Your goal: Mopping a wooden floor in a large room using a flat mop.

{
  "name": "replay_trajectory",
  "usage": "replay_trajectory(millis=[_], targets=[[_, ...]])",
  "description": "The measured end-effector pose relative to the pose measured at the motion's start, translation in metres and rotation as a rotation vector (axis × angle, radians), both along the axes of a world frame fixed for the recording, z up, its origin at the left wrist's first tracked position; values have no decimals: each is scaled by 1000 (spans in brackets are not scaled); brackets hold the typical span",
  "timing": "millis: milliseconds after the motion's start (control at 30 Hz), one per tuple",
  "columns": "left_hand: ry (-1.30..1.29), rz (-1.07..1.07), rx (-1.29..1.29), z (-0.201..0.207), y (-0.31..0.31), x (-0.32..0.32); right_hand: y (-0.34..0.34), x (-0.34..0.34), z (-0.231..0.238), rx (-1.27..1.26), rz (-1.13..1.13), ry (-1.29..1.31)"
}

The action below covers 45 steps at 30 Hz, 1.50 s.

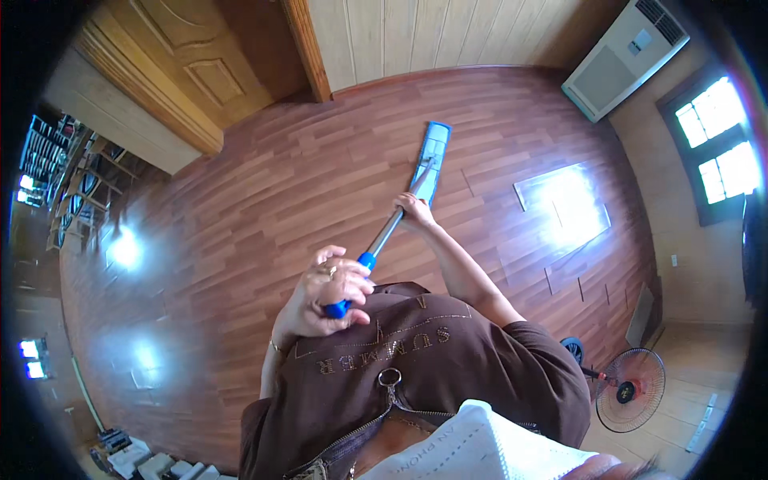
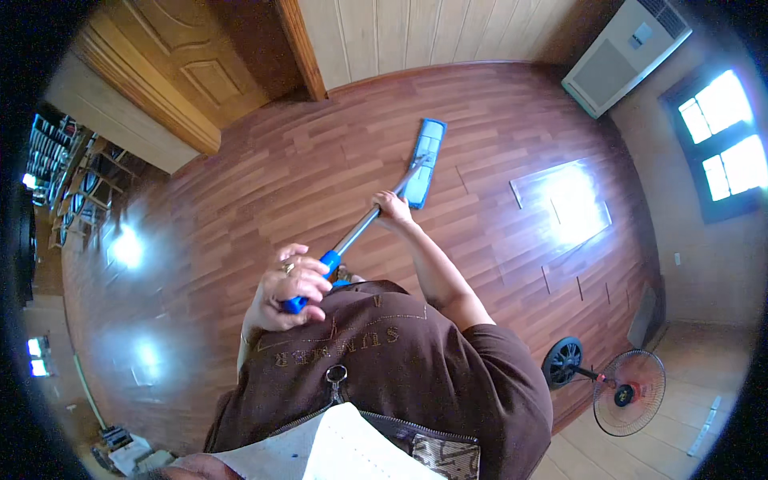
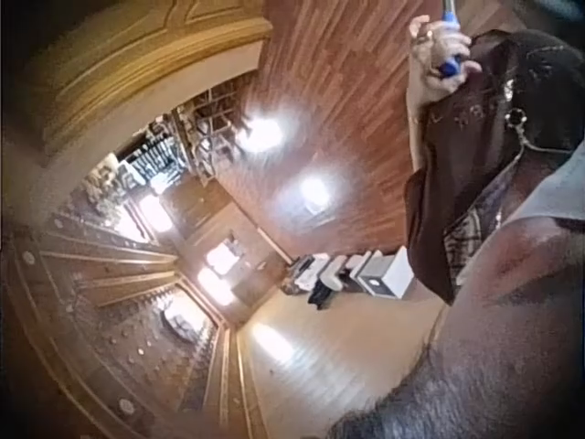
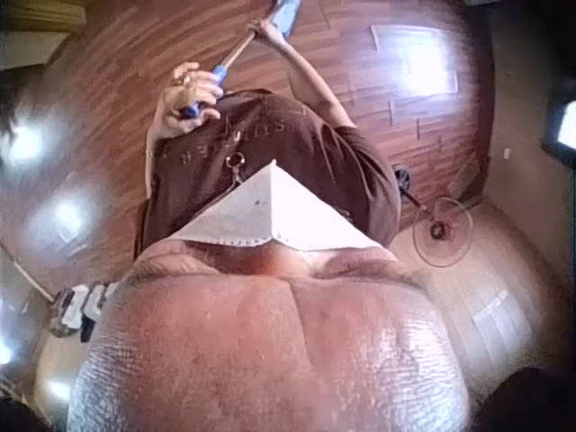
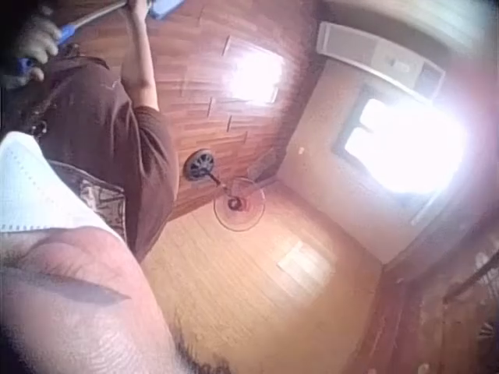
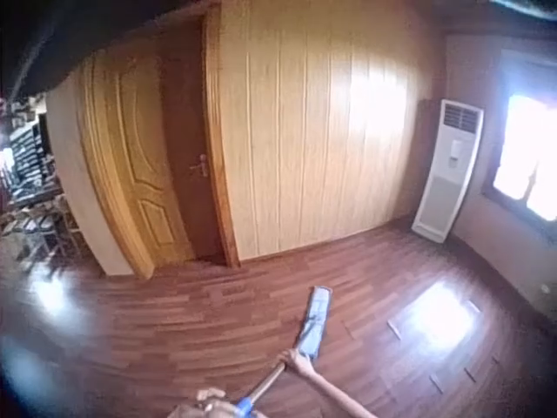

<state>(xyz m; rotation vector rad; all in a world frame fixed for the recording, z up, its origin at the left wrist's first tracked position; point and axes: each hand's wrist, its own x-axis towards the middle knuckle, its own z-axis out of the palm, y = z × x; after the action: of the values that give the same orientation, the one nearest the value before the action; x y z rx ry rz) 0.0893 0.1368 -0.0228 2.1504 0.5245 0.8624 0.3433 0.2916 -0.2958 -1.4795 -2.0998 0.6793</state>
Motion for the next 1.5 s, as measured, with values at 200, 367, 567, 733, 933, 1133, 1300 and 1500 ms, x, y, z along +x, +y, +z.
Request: replay_trajectory(millis=[200, 367, 567, 733, 933, 1133, 1300, 1500], targets=[[-51, -151, -143, -19, 51, 26, 2, 72, -52, 153, -133, 118], [-38, -225, -216, -26, 72, 19, -25, 68, -50, 122, -325, 127], [-39, -253, -276, -29, 87, 16, -44, 67, -34, 245, -418, 147], [-82, -184, -352, -35, 94, 12, -21, 59, -21, 244, -445, 151], [-73, -119, -304, -40, 102, 31, 23, 93, -44, 328, -335, 40], [-85, 47, -315, -44, 99, 45, 83, 97, -41, 170, -98, 35], [-136, 282, -270, -41, 78, 30, 106, 60, -39, 30, 36, -128], [-90, 551, -174, -4, 16, -1, 84, -25, -8, 96, 265, -127]])
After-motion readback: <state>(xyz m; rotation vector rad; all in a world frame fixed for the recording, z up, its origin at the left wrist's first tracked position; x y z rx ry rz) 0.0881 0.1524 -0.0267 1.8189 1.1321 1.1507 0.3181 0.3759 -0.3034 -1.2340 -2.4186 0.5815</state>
